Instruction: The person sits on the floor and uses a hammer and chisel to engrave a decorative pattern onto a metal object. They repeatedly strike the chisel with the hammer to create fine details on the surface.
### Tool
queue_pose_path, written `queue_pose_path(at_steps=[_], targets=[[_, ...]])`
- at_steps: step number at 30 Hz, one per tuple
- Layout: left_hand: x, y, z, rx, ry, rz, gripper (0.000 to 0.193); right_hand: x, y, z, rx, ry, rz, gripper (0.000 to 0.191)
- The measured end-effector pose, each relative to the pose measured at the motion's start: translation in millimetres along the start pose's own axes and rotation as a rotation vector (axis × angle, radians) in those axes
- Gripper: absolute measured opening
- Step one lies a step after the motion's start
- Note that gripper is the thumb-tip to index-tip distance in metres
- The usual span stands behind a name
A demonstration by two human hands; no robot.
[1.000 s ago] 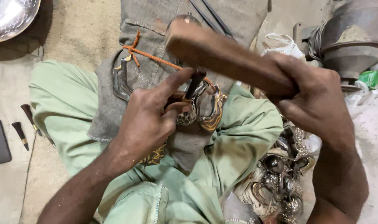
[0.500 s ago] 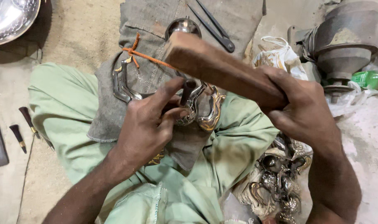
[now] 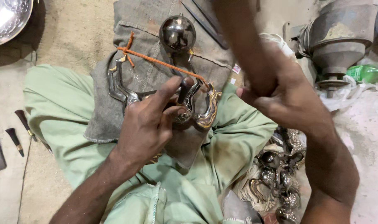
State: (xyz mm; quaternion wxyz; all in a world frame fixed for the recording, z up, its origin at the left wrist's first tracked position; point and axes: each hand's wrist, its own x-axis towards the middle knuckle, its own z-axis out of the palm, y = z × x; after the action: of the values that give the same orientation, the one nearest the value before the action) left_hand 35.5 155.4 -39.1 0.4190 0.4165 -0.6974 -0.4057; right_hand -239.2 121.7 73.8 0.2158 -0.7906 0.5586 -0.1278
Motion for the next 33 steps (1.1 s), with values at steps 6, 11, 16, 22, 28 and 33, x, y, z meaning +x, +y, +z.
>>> queue_pose_path(at_steps=[6,11,16,22,28,33], targets=[[-0.3,0.4,1.6,-0.055,-0.001,0.001,0.071,-2.4,0.8,-3.4,-0.146,-0.028,-0.045,0.067],[-0.4,1.5,0.5,0.017,-0.024,0.022,0.07,-8.2,-9.8,-4.9,-0.141,0.106,-0.097,0.059],[-0.6,0.8,-1.3,-0.01,-0.04,0.019,0.074,-12.2,-15.3,-1.5,-0.466,0.182,-0.195,0.061],[1.8,3.1,-3.9,-0.012,-0.059,0.033,0.077,-18.3,-21.1,2.3,-0.468,0.101,-0.065,0.068],[4.5,8.3,-4.4,-0.014,-0.064,0.021,0.074,-18.6,-24.4,5.6,-0.445,0.149,-0.157,0.067],[3.2,8.6,-5.6,-0.123,-0.1,-0.011,0.074,-20.8,-24.1,5.8,-0.257,0.143,-0.066,0.062]])
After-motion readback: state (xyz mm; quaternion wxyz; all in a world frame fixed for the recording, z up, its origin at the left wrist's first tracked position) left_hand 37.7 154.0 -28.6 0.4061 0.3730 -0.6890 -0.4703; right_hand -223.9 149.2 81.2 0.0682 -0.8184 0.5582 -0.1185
